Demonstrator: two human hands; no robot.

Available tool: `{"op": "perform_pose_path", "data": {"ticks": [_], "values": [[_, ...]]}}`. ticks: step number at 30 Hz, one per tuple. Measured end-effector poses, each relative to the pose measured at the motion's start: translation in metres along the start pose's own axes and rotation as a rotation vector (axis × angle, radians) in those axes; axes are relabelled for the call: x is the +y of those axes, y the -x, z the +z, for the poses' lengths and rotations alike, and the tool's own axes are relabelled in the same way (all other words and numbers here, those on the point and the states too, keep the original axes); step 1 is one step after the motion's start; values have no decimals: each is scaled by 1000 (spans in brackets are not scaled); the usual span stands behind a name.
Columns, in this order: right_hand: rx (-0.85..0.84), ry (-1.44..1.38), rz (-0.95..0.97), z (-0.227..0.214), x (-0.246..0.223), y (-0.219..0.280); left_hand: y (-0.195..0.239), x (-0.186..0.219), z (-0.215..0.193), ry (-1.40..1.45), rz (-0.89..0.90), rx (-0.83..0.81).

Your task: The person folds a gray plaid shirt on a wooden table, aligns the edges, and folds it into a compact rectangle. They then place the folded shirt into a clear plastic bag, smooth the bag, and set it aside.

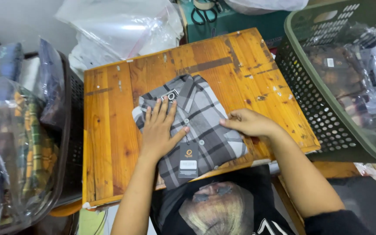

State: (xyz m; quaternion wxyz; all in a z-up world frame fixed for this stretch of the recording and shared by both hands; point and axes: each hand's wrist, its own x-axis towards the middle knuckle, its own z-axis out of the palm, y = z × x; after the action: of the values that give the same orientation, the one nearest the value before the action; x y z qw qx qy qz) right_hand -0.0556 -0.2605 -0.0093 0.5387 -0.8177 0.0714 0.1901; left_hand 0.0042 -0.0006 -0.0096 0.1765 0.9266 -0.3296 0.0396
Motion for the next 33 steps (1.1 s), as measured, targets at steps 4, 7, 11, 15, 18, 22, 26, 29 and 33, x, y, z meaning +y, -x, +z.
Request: {"op": "perform_pose_path", "data": {"ticks": [4, 7, 11, 15, 18, 22, 26, 29, 33], "values": [[8, -214, -124, 9, 39, 8, 1, 3, -2, 27, -9, -6], [66, -248, -125, 12, 35, 13, 0, 4, -3, 25, -23, -19], [184, -107, -82, 10, 18, 29, 1, 2, 0, 5, -46, -11], [336, -112, -79, 21, 22, 34, 2, 3, 0, -1, -38, -1], [394, -22, -83, 25, 31, 42, 1, 3, -1, -8, -16, -6], [238, 86, -19, 24, 28, 57, -2, 29, -24, -45, 69, -18], [242, 108, -47, 25, 23, 60, -6, 80, -22, 81, 431, -8], [187, -84, -156, 29, 17, 62, -25, 96, 4, 97, 594, 23], [274, -110, -271, 31, 19, 65, -72, 88, 24, 119, 740, -124]]}}
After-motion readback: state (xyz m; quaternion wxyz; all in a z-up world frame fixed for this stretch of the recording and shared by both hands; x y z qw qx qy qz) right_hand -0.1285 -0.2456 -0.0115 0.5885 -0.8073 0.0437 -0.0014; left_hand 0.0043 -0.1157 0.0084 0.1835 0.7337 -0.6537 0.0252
